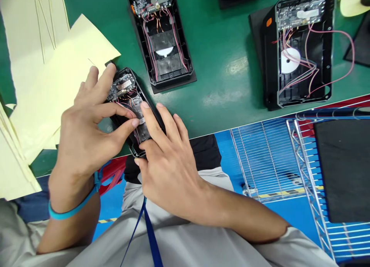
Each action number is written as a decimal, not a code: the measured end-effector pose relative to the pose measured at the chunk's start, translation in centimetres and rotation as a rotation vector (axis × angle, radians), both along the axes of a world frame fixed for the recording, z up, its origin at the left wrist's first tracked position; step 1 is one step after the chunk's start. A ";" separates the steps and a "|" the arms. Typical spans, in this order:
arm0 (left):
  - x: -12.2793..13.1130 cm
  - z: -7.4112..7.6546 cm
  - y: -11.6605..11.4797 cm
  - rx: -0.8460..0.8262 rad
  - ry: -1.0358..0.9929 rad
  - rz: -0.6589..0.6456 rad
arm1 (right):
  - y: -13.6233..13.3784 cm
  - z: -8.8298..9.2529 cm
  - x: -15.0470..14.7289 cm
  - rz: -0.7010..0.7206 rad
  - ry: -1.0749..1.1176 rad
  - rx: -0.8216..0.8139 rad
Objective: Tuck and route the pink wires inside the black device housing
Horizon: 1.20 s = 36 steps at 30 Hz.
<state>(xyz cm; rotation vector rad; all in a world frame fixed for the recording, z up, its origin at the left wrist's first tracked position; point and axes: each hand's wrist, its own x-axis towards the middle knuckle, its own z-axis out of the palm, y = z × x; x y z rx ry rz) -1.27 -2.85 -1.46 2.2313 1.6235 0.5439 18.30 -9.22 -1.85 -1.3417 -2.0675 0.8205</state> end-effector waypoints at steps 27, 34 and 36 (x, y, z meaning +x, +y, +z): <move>-0.9 -0.1 0.0 -0.015 -0.058 0.010 | -0.8 0.3 -0.2 -0.027 -0.014 0.005; -0.6 -0.2 -0.1 -0.001 -0.057 0.020 | -0.7 0.2 -0.1 -0.015 -0.020 -0.025; -0.5 -0.2 -0.1 -0.003 -0.046 0.023 | -0.8 0.1 -0.1 -0.019 -0.022 -0.013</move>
